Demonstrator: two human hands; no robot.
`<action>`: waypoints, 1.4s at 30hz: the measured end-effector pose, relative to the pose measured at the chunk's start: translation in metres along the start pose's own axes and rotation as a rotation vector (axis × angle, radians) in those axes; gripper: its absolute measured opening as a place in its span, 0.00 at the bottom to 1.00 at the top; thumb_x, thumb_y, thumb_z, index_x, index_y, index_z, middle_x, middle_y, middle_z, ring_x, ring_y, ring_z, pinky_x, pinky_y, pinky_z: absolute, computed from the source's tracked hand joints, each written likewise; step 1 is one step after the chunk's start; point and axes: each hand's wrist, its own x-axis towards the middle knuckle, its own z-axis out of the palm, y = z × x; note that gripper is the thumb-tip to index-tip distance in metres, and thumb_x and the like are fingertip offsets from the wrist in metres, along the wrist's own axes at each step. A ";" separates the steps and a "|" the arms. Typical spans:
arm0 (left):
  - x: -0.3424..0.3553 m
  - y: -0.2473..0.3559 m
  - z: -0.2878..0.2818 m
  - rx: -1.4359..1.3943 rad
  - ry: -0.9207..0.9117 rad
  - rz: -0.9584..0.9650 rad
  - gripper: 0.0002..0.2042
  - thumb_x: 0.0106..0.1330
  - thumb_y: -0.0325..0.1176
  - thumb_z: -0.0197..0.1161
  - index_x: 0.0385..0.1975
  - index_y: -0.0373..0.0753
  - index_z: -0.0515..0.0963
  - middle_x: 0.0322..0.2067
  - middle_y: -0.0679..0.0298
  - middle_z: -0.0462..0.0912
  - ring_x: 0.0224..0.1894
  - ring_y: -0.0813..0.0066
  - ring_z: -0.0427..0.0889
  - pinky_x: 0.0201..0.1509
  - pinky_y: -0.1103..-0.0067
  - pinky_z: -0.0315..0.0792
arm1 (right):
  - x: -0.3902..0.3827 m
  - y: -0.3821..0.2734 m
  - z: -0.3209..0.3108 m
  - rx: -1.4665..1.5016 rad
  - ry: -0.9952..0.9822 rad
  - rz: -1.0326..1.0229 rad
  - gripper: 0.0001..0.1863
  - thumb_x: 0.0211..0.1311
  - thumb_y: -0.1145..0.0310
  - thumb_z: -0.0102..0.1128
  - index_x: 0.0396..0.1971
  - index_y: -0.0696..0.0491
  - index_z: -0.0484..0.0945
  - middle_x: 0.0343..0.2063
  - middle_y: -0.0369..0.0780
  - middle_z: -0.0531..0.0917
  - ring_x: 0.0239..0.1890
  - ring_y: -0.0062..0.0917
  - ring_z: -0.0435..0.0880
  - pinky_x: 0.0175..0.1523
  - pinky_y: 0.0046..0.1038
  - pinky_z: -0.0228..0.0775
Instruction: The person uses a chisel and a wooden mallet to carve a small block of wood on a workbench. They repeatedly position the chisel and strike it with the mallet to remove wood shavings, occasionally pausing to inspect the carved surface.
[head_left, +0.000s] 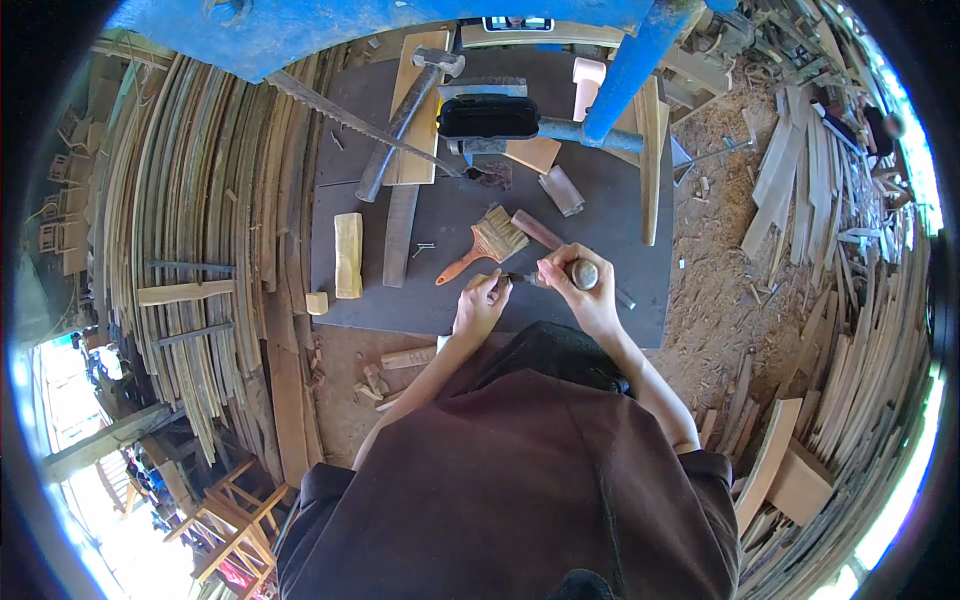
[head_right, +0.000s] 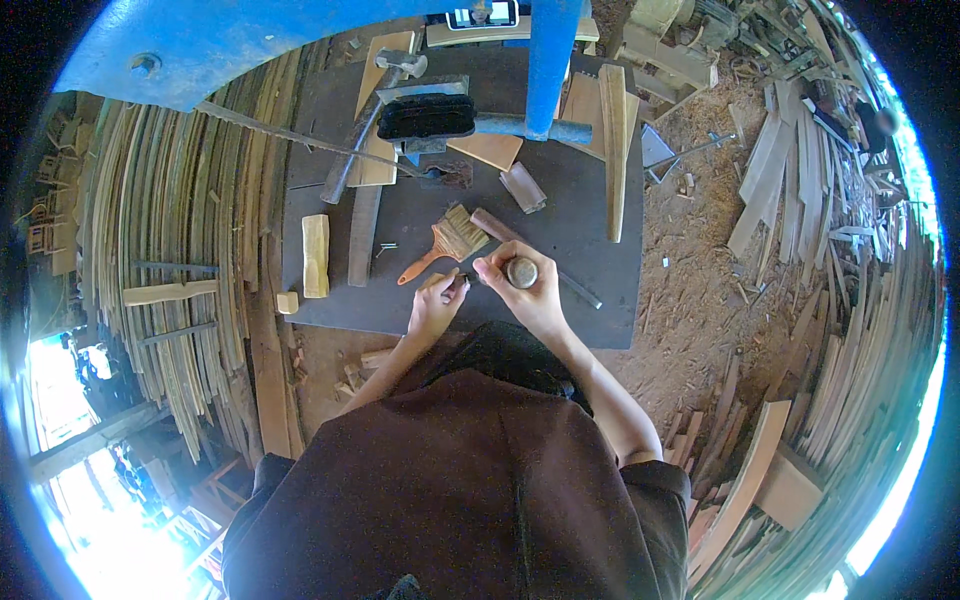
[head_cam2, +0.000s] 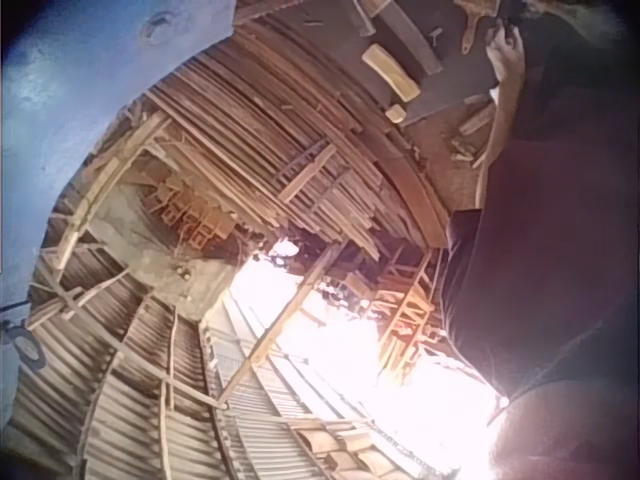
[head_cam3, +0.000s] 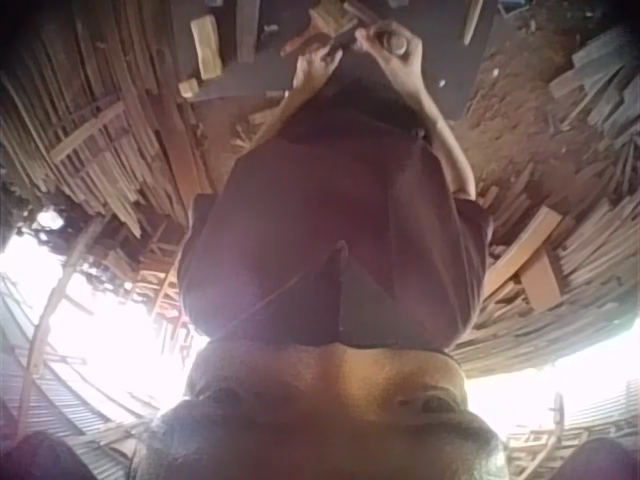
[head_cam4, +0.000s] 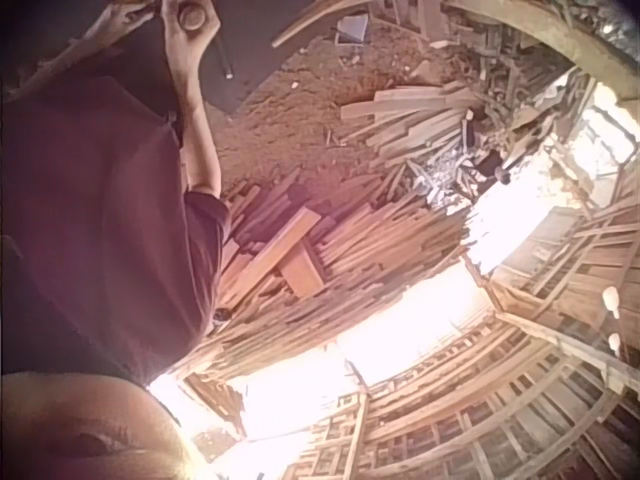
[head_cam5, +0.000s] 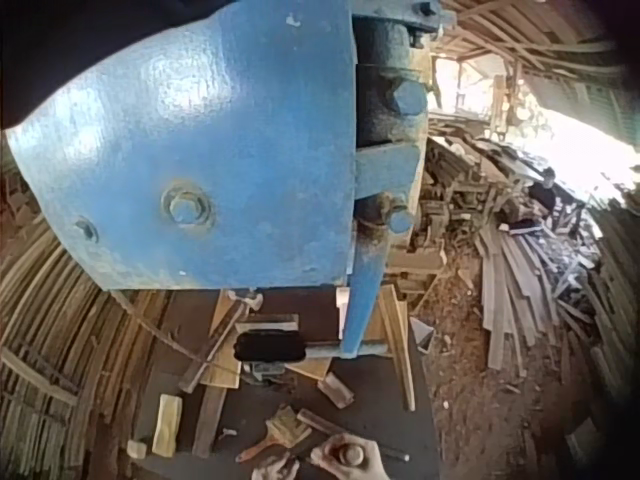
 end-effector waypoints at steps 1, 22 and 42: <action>0.001 0.001 -0.001 0.024 -0.011 -0.003 0.16 0.61 0.30 0.65 0.47 0.29 0.77 0.28 0.53 0.79 0.27 0.64 0.83 0.28 0.74 0.77 | 0.000 0.003 0.000 -0.002 0.010 -0.008 0.09 0.59 0.73 0.67 0.23 0.55 0.75 0.23 0.31 0.78 0.28 0.11 0.74 0.34 0.17 0.66; 0.026 -0.018 -0.005 0.111 -0.092 0.155 0.13 0.68 0.34 0.56 0.45 0.32 0.74 0.42 0.48 0.75 0.39 0.46 0.80 0.39 0.62 0.76 | 0.026 0.002 0.000 -0.076 -0.109 -0.074 0.02 0.63 0.78 0.58 0.30 0.60 0.76 0.26 0.37 0.79 0.30 0.18 0.79 0.36 0.22 0.73; 0.021 0.000 -0.013 0.047 -0.064 0.171 0.12 0.68 0.32 0.56 0.45 0.30 0.74 0.39 0.49 0.73 0.37 0.47 0.79 0.36 0.61 0.75 | 0.026 -0.010 0.005 -0.031 -0.099 -0.193 0.03 0.61 0.80 0.59 0.28 0.60 0.74 0.25 0.36 0.78 0.29 0.17 0.78 0.35 0.22 0.72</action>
